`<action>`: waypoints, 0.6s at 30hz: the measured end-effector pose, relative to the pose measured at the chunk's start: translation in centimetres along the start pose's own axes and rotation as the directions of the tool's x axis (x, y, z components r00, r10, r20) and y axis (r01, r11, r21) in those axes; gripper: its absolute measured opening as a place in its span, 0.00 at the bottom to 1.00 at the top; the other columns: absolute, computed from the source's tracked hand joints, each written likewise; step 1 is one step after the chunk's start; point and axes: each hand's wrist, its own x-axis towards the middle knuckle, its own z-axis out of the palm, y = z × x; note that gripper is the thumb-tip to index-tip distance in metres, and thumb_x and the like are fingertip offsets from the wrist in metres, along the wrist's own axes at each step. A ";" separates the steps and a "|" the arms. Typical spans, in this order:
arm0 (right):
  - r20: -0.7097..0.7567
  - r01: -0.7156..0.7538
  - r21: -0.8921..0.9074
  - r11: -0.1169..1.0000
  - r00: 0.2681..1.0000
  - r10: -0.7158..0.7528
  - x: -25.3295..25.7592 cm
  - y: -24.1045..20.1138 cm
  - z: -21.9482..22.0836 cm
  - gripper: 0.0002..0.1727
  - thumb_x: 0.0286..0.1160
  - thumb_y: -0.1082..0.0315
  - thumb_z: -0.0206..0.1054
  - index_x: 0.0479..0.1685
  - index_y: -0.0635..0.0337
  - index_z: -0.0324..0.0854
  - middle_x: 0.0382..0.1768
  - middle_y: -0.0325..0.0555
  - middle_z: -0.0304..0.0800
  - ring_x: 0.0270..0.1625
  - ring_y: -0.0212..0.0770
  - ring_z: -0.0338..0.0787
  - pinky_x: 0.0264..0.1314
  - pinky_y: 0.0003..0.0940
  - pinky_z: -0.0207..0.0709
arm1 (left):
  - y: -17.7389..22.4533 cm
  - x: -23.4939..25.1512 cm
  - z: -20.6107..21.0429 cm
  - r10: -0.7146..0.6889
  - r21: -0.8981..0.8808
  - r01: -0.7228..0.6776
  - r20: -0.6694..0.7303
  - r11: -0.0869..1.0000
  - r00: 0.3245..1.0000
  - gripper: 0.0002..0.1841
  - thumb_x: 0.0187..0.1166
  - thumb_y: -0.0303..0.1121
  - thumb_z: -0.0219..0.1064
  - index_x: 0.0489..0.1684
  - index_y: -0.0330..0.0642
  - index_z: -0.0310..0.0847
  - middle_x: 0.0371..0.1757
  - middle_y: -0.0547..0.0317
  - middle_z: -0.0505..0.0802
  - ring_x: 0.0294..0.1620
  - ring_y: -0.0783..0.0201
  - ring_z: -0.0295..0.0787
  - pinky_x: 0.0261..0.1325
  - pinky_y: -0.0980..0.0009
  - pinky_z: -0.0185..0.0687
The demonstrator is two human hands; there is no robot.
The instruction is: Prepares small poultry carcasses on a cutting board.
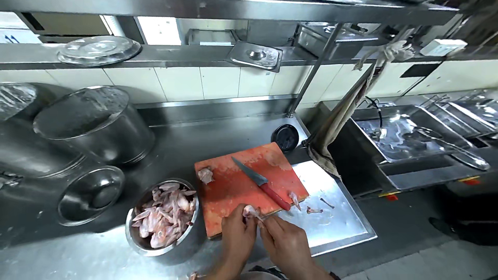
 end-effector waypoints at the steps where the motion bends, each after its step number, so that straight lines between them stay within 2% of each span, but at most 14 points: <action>1: -0.014 -0.036 0.006 0.999 0.999 0.036 -0.2 -0.5 0.3 0.16 0.81 0.56 0.60 0.24 0.50 0.82 0.20 0.35 0.84 0.19 0.33 0.84 0.15 0.30 0.76 | 0.5 -0.3 0.0 -0.006 0.037 0.007 -0.011 0.999 1.000 0.16 0.79 0.43 0.59 0.52 0.48 0.88 0.35 0.66 0.95 0.41 0.66 0.92 0.58 0.49 0.82; 3: -0.016 -0.101 0.006 0.995 0.995 0.101 -0.5 -1.4 0.6 0.16 0.80 0.57 0.60 0.24 0.50 0.83 0.21 0.35 0.85 0.19 0.33 0.85 0.15 0.31 0.76 | 1.5 -0.7 -0.2 -0.010 0.173 0.011 -0.002 0.985 1.000 0.19 0.82 0.43 0.54 0.55 0.44 0.88 0.40 0.59 0.96 0.49 0.60 0.93 0.67 0.47 0.77; 5: 0.034 -0.158 -0.043 0.986 0.987 0.160 -0.4 -2.3 0.3 0.16 0.78 0.57 0.59 0.23 0.50 0.83 0.19 0.35 0.84 0.18 0.34 0.85 0.14 0.33 0.76 | 1.8 -0.6 -0.6 0.015 0.351 -0.022 0.022 0.936 1.000 0.21 0.82 0.45 0.53 0.52 0.42 0.89 0.41 0.55 0.97 0.49 0.55 0.94 0.65 0.48 0.78; 8: 0.279 -0.165 -0.132 0.977 0.940 0.196 1.1 -2.4 -2.1 0.17 0.77 0.56 0.59 0.23 0.52 0.83 0.18 0.40 0.83 0.18 0.41 0.87 0.14 0.41 0.77 | 1.3 -0.6 -1.3 0.035 0.460 -0.097 0.143 0.882 0.989 0.25 0.83 0.50 0.49 0.48 0.42 0.90 0.40 0.54 0.97 0.49 0.54 0.95 0.65 0.50 0.79; 11: 0.565 -0.041 -0.047 0.998 0.823 0.061 4.2 0.2 -5.1 0.19 0.85 0.54 0.57 0.30 0.55 0.83 0.23 0.47 0.85 0.27 0.50 0.91 0.24 0.51 0.82 | 1.0 -0.8 -2.3 0.155 0.412 -0.264 0.278 0.872 0.948 0.24 0.82 0.50 0.51 0.42 0.41 0.90 0.36 0.52 0.96 0.45 0.53 0.95 0.61 0.49 0.81; 14: 0.682 0.029 0.029 0.999 0.730 -0.041 6.8 1.6 -6.4 0.21 0.90 0.53 0.51 0.37 0.57 0.81 0.30 0.51 0.86 0.35 0.55 0.92 0.32 0.55 0.83 | 1.8 -0.8 -3.3 0.238 0.350 -0.401 0.426 0.846 0.873 0.23 0.81 0.47 0.50 0.43 0.39 0.90 0.35 0.50 0.95 0.45 0.51 0.94 0.62 0.48 0.80; 16: 0.711 -0.019 0.156 0.988 0.696 -0.099 8.0 2.7 -6.2 0.24 0.93 0.51 0.47 0.38 0.59 0.80 0.31 0.52 0.85 0.37 0.54 0.90 0.37 0.56 0.82 | 2.4 -0.6 -4.1 0.308 0.280 -0.440 0.409 0.853 0.859 0.23 0.80 0.45 0.51 0.43 0.38 0.90 0.34 0.50 0.95 0.44 0.51 0.94 0.61 0.47 0.80; 18: 0.680 -0.196 0.373 0.907 0.723 -0.123 7.8 4.3 -5.0 0.25 0.94 0.50 0.47 0.33 0.58 0.77 0.24 0.47 0.76 0.30 0.47 0.80 0.35 0.49 0.74 | 2.4 -0.5 -4.3 0.379 0.161 -0.441 0.311 0.883 0.872 0.20 0.82 0.43 0.52 0.39 0.39 0.89 0.31 0.53 0.94 0.39 0.55 0.93 0.55 0.49 0.82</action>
